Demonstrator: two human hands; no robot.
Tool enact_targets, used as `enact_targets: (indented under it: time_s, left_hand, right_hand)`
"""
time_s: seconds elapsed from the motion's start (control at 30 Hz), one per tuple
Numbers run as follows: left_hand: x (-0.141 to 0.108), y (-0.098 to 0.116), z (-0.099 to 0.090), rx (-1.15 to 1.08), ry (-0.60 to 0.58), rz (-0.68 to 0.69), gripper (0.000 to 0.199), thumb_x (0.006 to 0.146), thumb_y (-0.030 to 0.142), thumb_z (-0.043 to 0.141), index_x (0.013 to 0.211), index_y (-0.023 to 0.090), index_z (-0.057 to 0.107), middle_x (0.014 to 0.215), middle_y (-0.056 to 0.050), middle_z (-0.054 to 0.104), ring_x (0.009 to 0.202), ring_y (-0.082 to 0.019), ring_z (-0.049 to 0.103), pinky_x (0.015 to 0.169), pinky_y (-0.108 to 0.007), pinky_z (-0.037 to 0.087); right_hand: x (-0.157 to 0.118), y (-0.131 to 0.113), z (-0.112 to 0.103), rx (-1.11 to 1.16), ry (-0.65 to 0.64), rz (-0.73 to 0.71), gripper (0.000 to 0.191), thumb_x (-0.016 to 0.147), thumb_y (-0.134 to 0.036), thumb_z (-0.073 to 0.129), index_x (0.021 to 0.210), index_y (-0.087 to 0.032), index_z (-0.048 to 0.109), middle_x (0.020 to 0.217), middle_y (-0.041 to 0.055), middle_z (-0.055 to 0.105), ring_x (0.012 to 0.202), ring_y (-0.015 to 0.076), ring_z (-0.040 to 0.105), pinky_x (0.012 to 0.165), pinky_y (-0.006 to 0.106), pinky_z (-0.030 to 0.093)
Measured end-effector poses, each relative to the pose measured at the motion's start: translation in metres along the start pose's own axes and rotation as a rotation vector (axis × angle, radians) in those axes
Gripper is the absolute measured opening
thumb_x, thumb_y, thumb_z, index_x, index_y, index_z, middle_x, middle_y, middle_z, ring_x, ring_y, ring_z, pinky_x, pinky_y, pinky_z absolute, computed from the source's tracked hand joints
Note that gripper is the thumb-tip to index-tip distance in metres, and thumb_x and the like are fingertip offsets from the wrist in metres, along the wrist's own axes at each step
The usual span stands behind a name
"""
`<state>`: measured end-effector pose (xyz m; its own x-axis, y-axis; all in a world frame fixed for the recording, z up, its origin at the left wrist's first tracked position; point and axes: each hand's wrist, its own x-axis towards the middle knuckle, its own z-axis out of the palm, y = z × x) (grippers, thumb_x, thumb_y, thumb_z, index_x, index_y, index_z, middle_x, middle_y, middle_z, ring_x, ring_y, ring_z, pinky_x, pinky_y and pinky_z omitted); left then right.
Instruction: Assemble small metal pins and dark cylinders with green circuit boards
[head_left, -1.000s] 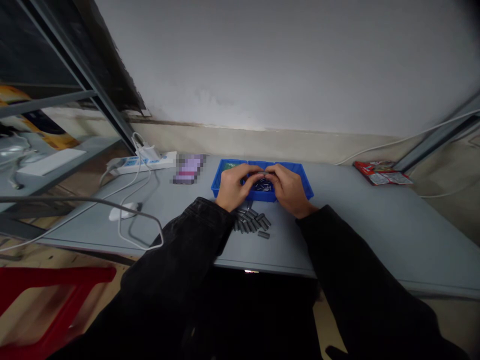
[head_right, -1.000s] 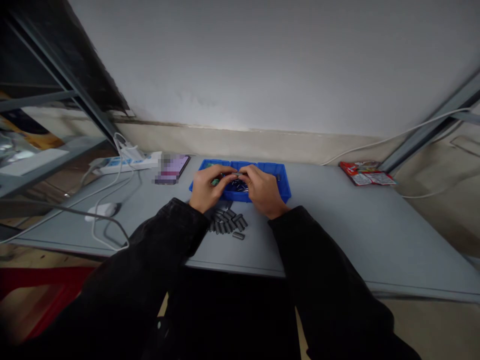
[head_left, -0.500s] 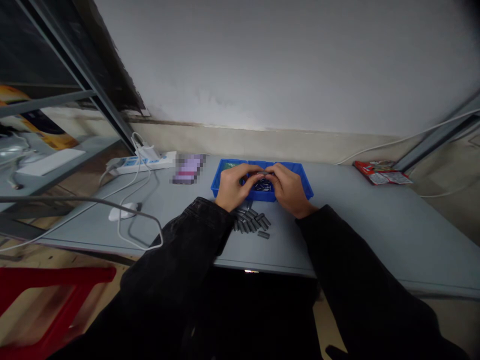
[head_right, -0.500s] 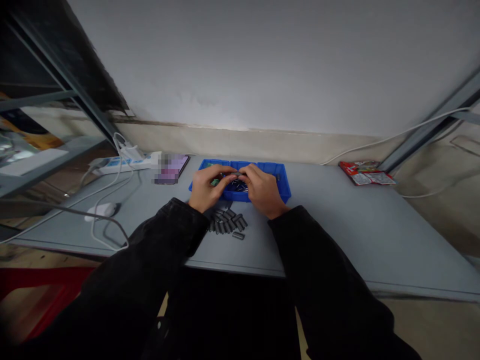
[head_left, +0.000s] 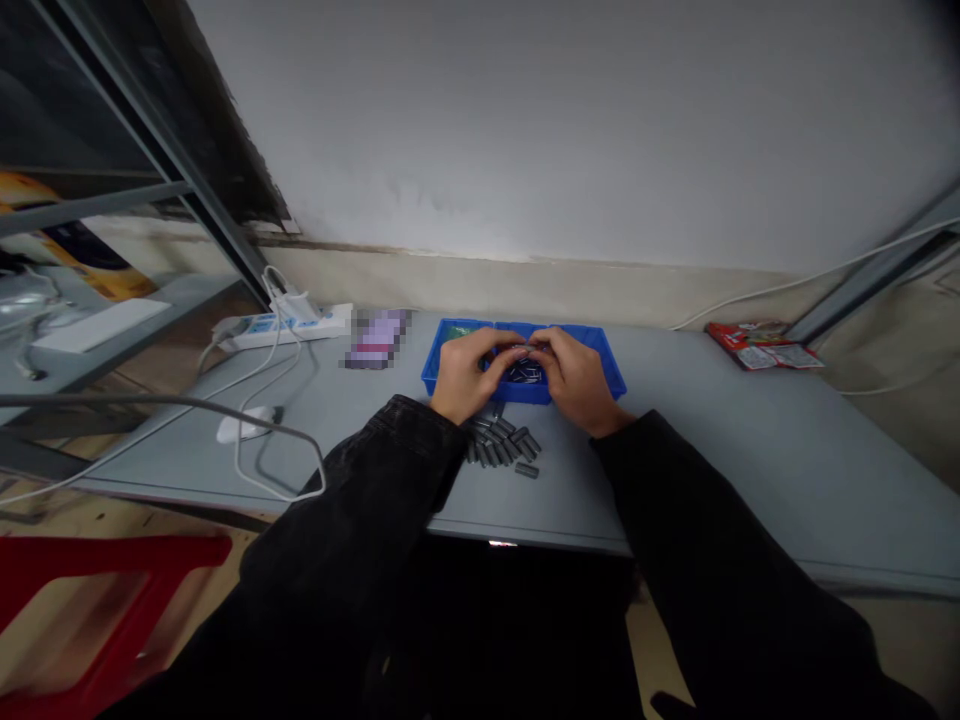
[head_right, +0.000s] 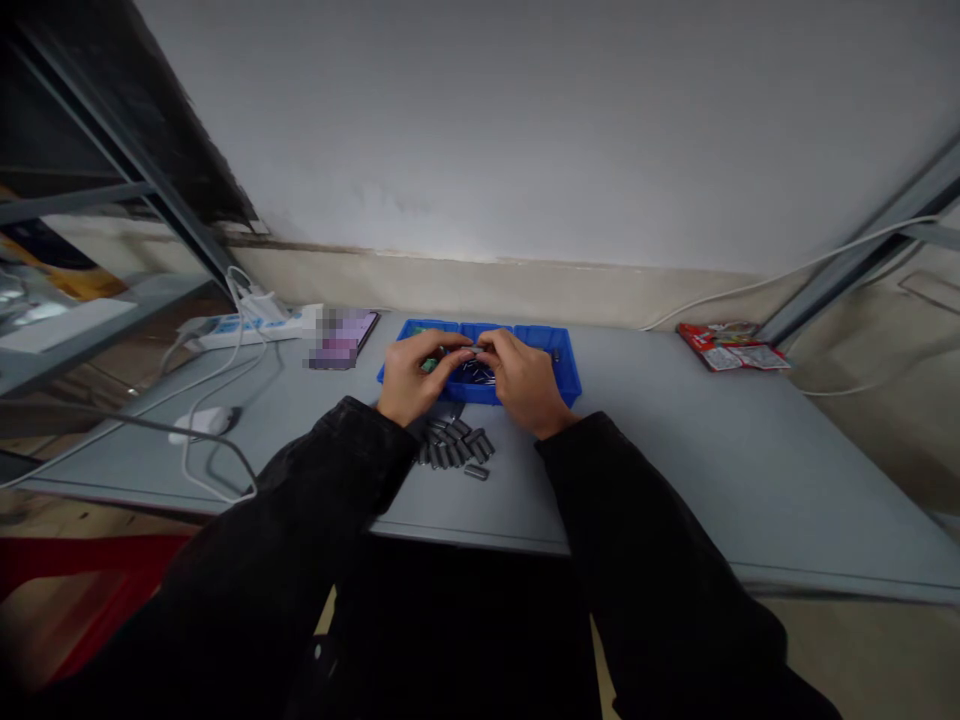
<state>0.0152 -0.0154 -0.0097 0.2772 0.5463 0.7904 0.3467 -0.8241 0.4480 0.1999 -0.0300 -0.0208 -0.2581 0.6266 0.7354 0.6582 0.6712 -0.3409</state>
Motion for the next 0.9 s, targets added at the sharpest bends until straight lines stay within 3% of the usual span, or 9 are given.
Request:
enact_targets:
  time_s: [0.17, 0.33, 0.53, 0.9]
  left_hand:
    - [0.0003, 0.0006, 0.0004, 0.012, 0.015, 0.002, 0.014, 0.093, 0.028, 0.065, 0.097, 0.017, 0.072, 0.093, -0.004, 0.075, 0.08, -0.013, 0.069, 0.076, -0.026, 0.055]
    - [0.0008, -0.0001, 0.001, 0.019, 0.046, -0.022, 0.012, 0.093, 0.026, 0.065, 0.096, 0.016, 0.072, 0.092, -0.005, 0.075, 0.078, -0.013, 0.068, 0.075, -0.026, 0.055]
    - [0.0005, -0.0009, 0.0007, 0.005, 0.021, -0.011, 0.013, 0.093, 0.028, 0.066, 0.097, 0.017, 0.072, 0.093, -0.005, 0.076, 0.079, -0.013, 0.069, 0.075, -0.027, 0.055]
    - [0.0003, 0.0003, 0.0002, -0.013, 0.015, -0.003, 0.013, 0.092, 0.026, 0.066, 0.099, 0.017, 0.073, 0.093, -0.004, 0.075, 0.079, -0.013, 0.068, 0.074, -0.026, 0.055]
  right_hand:
    - [0.0001, -0.0016, -0.0014, 0.009, -0.008, -0.014, 0.023, 0.104, -0.033, 0.04, 0.101, -0.022, 0.06, 0.093, 0.0047, 0.067, 0.086, 0.0183, 0.064, 0.078, 0.033, 0.049]
    - [-0.0017, -0.0002, 0.0008, 0.001, 0.013, 0.012, 0.023, 0.1, -0.033, 0.049, 0.118, -0.021, 0.056, 0.098, 0.0054, 0.069, 0.083, 0.0193, 0.065, 0.076, 0.034, 0.051]
    - [-0.0012, 0.0013, 0.0012, -0.002, 0.025, 0.013, 0.015, 0.101, -0.03, 0.046, 0.106, -0.022, 0.058, 0.096, 0.0051, 0.069, 0.085, 0.0196, 0.066, 0.075, 0.033, 0.05]
    - [-0.0015, 0.003, 0.0009, 0.016, -0.006, 0.024, 0.019, 0.103, -0.033, 0.04, 0.107, -0.023, 0.056, 0.098, 0.0053, 0.069, 0.087, 0.0204, 0.066, 0.075, 0.034, 0.05]
